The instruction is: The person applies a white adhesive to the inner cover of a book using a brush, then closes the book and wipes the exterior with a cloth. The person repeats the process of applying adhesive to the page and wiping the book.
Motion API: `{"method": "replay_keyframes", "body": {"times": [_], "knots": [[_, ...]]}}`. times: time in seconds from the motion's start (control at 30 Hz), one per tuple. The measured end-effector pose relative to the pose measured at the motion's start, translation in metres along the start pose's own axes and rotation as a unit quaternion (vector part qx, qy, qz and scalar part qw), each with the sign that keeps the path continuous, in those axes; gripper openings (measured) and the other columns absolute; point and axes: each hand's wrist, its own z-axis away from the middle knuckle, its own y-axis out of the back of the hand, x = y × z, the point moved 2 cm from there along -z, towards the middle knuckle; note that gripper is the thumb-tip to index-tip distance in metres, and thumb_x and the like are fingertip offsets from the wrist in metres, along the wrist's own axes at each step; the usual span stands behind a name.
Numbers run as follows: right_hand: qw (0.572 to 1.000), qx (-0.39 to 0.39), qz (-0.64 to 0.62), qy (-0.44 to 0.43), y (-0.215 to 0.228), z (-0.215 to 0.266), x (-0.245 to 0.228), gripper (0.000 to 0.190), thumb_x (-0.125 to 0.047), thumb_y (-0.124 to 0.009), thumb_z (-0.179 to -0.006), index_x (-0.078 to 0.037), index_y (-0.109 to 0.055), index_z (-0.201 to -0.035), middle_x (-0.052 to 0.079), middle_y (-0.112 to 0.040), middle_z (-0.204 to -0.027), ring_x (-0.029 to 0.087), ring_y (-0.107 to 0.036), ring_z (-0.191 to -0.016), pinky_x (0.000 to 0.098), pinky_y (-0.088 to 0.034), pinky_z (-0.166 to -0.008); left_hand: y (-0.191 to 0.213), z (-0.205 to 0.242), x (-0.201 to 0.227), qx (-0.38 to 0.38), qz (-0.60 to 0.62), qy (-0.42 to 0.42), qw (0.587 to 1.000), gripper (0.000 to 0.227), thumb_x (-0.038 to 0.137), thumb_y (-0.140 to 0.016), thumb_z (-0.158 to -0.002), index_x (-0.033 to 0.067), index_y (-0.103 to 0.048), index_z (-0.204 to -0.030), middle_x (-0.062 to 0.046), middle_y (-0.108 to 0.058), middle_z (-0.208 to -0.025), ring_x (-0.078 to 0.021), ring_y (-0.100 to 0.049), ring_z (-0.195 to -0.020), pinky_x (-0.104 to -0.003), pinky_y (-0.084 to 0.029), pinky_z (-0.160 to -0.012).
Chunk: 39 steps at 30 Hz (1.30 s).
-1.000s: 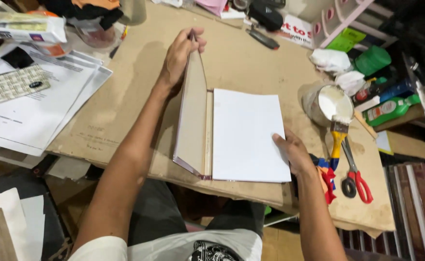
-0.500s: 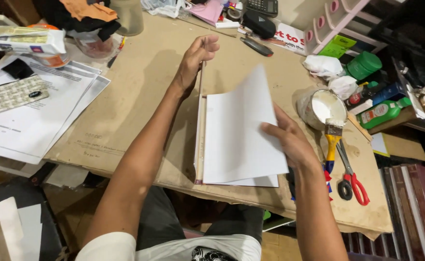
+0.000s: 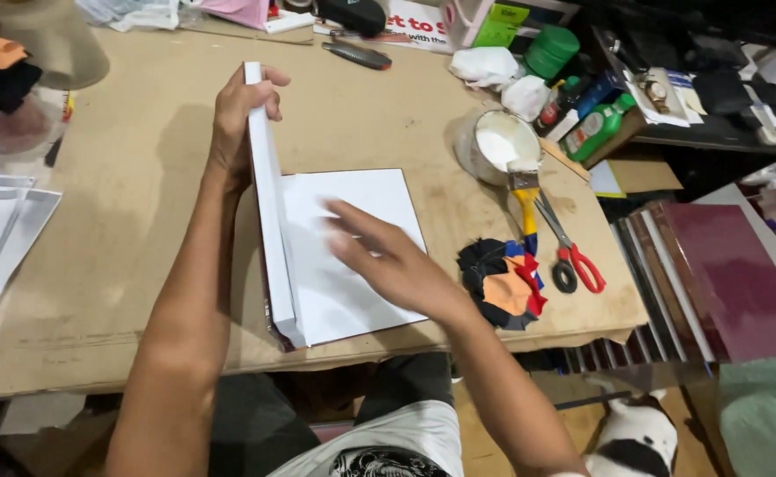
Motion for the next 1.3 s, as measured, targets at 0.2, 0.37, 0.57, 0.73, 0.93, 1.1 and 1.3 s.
{"method": "replay_keyframes", "body": {"times": [0.2, 0.37, 0.57, 0.73, 0.93, 1.1, 1.3], "knots": [[0.757, 0.42, 0.477, 0.153, 0.111, 0.05, 0.152, 0.029, -0.018, -0.062, -0.099, -0.005, -0.071, -0.124, 0.015, -0.071, -0.123, 0.035, -0.062, -0.117, 0.0434, -0.044, -0.108, 0.008, 0.006, 0.018, 0.007, -0.027, 0.015, 1.0, 0.034, 0.03, -0.059, -0.084, 0.0094, -0.069, -0.11, 0.005, -0.054, -0.078, -0.002, -0.047, -0.069, -0.016, -0.034, -0.065], [0.706, 0.424, 0.565, 0.052, 0.138, 0.075, 0.238, 0.03, -0.017, -0.064, -0.097, -0.014, -0.071, -0.127, 0.018, -0.062, -0.113, 0.045, -0.057, -0.093, 0.056, -0.049, -0.084, -0.003, 0.017, 0.042, 0.004, -0.051, 0.036, 0.998, 0.043, 0.038, -0.051, -0.079, 0.0089, -0.065, -0.108, 0.004, -0.049, -0.071, -0.0093, -0.044, -0.074, -0.026, -0.034, -0.075], [0.809, 0.377, 0.378, 0.245, 0.081, 0.042, 0.174, 0.024, -0.003, -0.06, -0.102, -0.005, -0.071, -0.124, 0.013, -0.07, -0.11, 0.028, -0.065, -0.102, 0.0373, -0.05, -0.096, 0.008, 0.016, 0.027, 0.035, 0.008, -0.012, 0.999, 0.046, 0.038, -0.054, -0.084, 0.0059, -0.065, -0.116, 0.002, -0.052, -0.075, -0.0093, -0.047, -0.077, -0.024, -0.035, -0.079], [0.842, 0.172, 0.458, 0.229, -0.028, -0.008, 0.15, 0.037, -0.017, -0.054, -0.096, -0.01, -0.061, -0.131, 0.015, -0.061, -0.119, 0.037, -0.058, -0.094, 0.049, -0.047, -0.08, 0.001, 0.022, 0.043, 0.042, -0.025, -0.001, 0.999, 0.044, 0.037, -0.055, -0.082, 0.0079, -0.067, -0.113, 0.002, -0.052, -0.076, -0.0099, -0.046, -0.077, -0.025, -0.035, -0.077], [0.818, 0.119, 0.465, 0.317, -0.04, -0.072, 0.126, 0.045, 0.008, -0.051, -0.082, -0.004, -0.062, -0.124, 0.017, -0.056, -0.111, 0.038, -0.053, -0.086, 0.0474, -0.043, -0.075, 0.003, 0.029, 0.052, 0.044, -0.049, 0.019, 0.998, 0.042, 0.035, -0.053, -0.08, 0.0085, -0.068, -0.109, 0.002, -0.05, -0.077, -0.0094, -0.045, -0.077, -0.025, -0.034, -0.075], [0.846, 0.133, 0.451, 0.251, -0.022, -0.16, 0.135, 0.053, 0.009, -0.041, -0.073, -0.008, -0.069, -0.114, 0.015, -0.056, -0.111, 0.041, -0.05, -0.09, 0.0517, -0.045, -0.072, 0.007, 0.027, 0.047, 0.033, -0.038, -0.004, 0.999, 0.043, 0.037, -0.052, -0.084, 0.0069, -0.068, -0.111, 0.001, -0.051, -0.08, -0.0099, -0.047, -0.08, -0.025, -0.036, -0.08], [0.83, 0.177, 0.476, 0.231, -0.003, -0.241, 0.14, 0.029, 0.009, -0.039, -0.069, 0.003, -0.061, -0.088, 0.018, -0.055, -0.106, 0.047, -0.051, -0.096, 0.0569, -0.052, -0.071, 0.01, 0.018, 0.036, 0.013, -0.055, -0.007, 0.998, 0.044, 0.038, -0.052, -0.085, 0.0069, -0.067, -0.112, 0.0, -0.052, -0.084, -0.0105, -0.049, -0.081, -0.026, -0.04, -0.081]]}}
